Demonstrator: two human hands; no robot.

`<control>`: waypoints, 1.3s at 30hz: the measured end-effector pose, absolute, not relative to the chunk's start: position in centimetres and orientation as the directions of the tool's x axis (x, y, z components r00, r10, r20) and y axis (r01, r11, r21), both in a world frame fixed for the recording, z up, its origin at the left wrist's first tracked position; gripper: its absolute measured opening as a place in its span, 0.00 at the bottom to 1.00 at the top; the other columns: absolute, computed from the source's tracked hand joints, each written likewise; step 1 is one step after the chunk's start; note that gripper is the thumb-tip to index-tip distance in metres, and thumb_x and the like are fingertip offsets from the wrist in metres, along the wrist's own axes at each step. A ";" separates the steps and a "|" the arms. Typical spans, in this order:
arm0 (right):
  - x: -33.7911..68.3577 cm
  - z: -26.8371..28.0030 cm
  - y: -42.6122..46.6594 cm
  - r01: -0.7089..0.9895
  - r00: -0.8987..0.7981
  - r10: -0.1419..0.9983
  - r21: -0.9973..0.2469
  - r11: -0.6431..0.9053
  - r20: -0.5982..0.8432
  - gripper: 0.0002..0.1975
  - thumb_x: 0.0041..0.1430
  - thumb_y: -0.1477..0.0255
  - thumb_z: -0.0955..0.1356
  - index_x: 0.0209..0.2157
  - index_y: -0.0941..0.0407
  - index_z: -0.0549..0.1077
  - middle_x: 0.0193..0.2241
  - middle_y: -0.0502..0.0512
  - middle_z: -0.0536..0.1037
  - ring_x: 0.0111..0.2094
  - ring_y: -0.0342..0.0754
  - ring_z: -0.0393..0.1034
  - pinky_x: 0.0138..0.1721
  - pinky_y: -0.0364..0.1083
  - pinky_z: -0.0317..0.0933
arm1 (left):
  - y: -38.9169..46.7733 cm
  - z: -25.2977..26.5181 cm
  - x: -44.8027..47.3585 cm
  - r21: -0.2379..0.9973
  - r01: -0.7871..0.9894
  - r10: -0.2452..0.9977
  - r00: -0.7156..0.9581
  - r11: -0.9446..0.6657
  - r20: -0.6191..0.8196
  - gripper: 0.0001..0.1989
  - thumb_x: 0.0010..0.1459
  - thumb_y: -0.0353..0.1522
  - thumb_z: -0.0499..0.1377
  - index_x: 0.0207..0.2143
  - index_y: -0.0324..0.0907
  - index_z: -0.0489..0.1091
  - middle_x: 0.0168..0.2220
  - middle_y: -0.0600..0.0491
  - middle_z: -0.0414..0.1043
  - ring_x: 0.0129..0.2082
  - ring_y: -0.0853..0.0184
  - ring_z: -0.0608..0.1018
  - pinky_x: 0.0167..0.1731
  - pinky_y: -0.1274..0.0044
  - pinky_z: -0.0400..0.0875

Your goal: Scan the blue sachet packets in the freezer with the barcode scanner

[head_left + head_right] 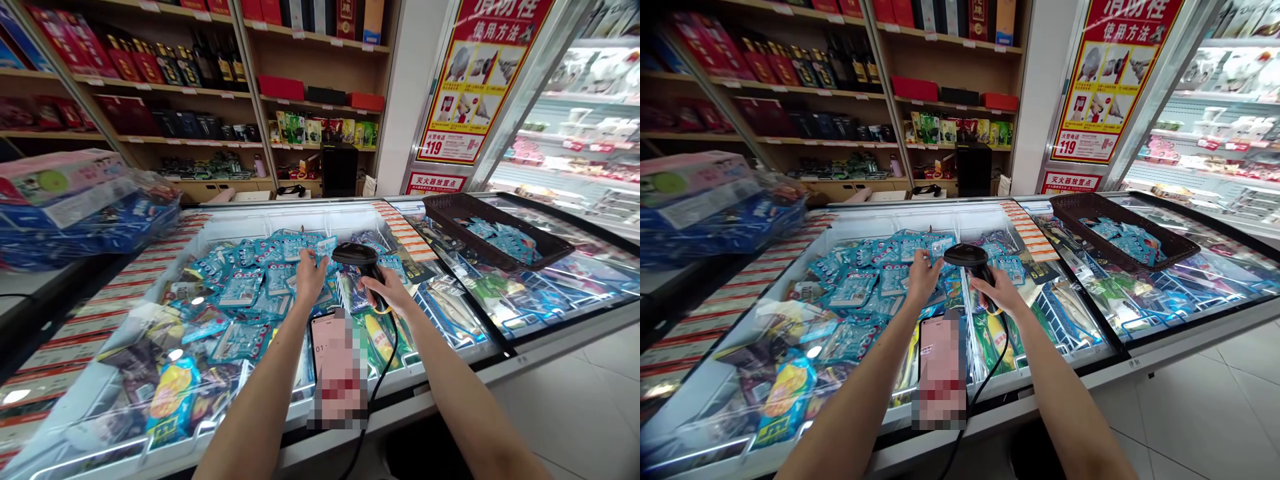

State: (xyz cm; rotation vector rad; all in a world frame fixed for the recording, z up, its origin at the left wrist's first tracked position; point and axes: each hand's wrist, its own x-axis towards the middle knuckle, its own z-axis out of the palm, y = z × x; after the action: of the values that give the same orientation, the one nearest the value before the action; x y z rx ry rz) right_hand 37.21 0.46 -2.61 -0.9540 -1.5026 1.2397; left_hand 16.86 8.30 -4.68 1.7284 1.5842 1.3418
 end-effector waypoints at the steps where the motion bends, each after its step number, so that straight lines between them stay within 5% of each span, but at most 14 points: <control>1: 37.2 -2.6 0.4 0.004 -0.255 0.950 -0.982 0.187 0.180 0.19 0.54 0.54 0.69 0.36 0.55 0.68 0.26 0.51 0.75 0.15 0.43 0.64 0.16 0.45 0.58 | 8.3 -4.7 16.9 0.826 0.506 0.927 -0.123 -0.250 0.356 0.14 0.56 0.38 0.56 0.40 0.43 0.56 0.21 0.62 0.52 0.19 0.72 0.58 0.24 0.78 0.50; 16: 37.2 -2.4 0.6 -0.044 -0.160 0.969 -0.982 0.181 0.186 0.19 0.51 0.53 0.70 0.33 0.55 0.68 0.25 0.51 0.74 0.15 0.42 0.62 0.15 0.44 0.58 | 8.2 -4.6 16.9 0.832 0.503 0.925 -0.149 -0.234 0.349 0.16 0.57 0.40 0.56 0.43 0.42 0.58 0.24 0.61 0.53 0.20 0.73 0.58 0.23 0.79 0.52; 21: 37.8 -2.4 1.2 -0.062 -0.028 0.985 -0.983 0.170 0.172 0.20 0.48 0.52 0.71 0.30 0.54 0.68 0.25 0.52 0.74 0.14 0.42 0.61 0.15 0.45 0.57 | 7.6 -4.7 16.9 0.797 0.531 0.897 -0.144 -0.287 0.419 0.19 0.59 0.38 0.55 0.49 0.41 0.57 0.34 0.51 0.66 0.29 0.68 0.70 0.28 0.77 0.62; 27: 39.5 -3.3 2.4 -0.049 0.121 0.975 -0.980 0.192 0.185 0.18 0.50 0.53 0.70 0.28 0.54 0.68 0.20 0.50 0.72 0.14 0.42 0.61 0.15 0.45 0.57 | 7.5 -4.7 16.7 0.581 0.730 0.817 -0.054 -0.360 0.574 0.27 0.60 0.31 0.52 0.61 0.38 0.51 0.54 0.36 0.63 0.55 0.54 0.68 0.49 0.66 0.65; 32: 40.7 -4.2 3.4 -0.066 0.232 0.948 -0.969 0.238 0.217 0.19 0.48 0.54 0.71 0.31 0.54 0.67 0.25 0.51 0.75 0.14 0.41 0.62 0.14 0.44 0.58 | 7.0 -4.5 16.8 0.349 0.879 0.766 0.028 -0.325 0.642 0.23 0.60 0.27 0.51 0.58 0.43 0.61 0.63 0.38 0.53 0.62 0.48 0.59 0.56 0.56 0.54; 39: 44.2 -4.0 4.2 0.024 0.259 0.946 -0.981 0.194 0.194 0.19 0.48 0.53 0.71 0.29 0.55 0.68 0.21 0.50 0.75 0.13 0.42 0.62 0.14 0.44 0.58 | 6.9 -4.7 16.9 0.193 0.919 0.800 0.179 -0.345 0.573 0.15 0.61 0.27 0.47 0.40 0.43 0.73 0.46 0.42 0.72 0.52 0.52 0.69 0.58 0.55 0.48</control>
State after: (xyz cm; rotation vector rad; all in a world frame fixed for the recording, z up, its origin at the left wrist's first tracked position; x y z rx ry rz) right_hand 44.20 4.25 -4.02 -1.1764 -1.1005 0.8753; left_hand 16.93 6.87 -4.67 2.5549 1.8918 1.0184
